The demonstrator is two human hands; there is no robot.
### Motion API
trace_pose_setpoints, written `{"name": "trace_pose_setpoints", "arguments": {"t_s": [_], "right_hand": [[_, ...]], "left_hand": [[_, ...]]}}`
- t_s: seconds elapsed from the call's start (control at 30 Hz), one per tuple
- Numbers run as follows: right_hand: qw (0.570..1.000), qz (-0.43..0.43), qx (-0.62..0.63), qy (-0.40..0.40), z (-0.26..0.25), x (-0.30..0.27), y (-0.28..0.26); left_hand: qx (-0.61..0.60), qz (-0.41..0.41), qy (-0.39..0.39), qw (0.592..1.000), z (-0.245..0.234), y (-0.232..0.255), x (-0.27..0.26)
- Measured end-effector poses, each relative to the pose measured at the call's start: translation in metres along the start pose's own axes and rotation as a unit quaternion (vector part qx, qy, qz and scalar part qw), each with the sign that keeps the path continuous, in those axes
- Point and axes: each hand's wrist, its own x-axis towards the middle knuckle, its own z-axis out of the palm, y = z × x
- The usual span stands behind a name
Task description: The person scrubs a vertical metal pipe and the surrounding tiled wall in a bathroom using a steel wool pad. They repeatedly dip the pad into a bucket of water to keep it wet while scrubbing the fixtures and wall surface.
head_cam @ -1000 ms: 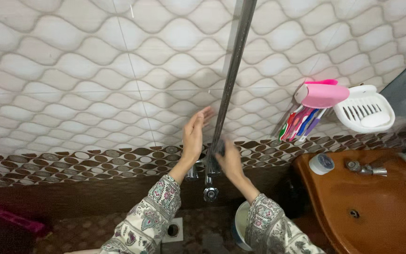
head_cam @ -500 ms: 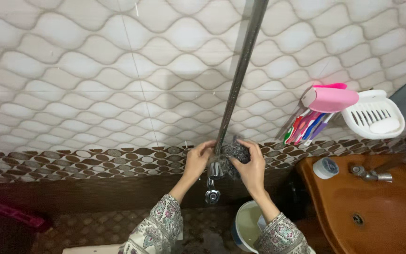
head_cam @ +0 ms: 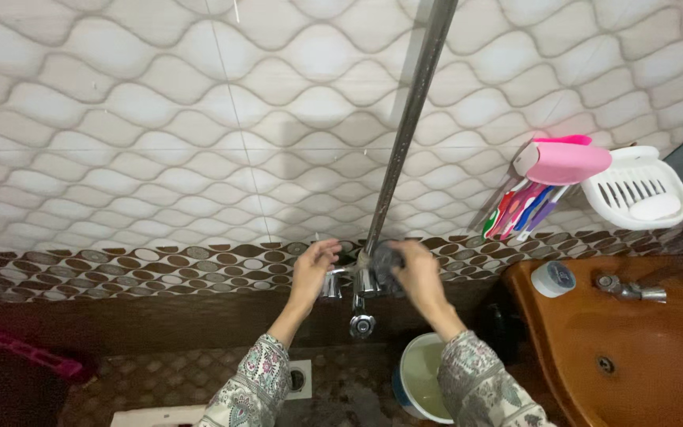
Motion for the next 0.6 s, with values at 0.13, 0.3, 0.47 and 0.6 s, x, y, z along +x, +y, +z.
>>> {"name": "trace_pose_setpoints", "arguments": {"t_s": [0.13,0.3,0.47,0.6], "right_hand": [[0.979,0.181,0.094,0.014,0.001,0.027,0.034],[0.900,0.211,0.339,-0.177,0.015,0.039,0.050],[0.896,0.247,0.296,-0.222,0.000,0.012,0.039],[0.883,0.243,0.384,-0.120,-0.029,0.007,0.014]], "left_hand": [[-0.024,-0.018,-0.002,1.000,-0.006,0.002,-0.001],[-0.023,-0.008,-0.013,1.000,0.008,-0.003,-0.002],[-0.038,-0.028,-0.028,0.998,0.025,-0.006,-0.001],[-0.040,-0.035,-0.038,0.998,0.030,-0.002,0.000]]}}
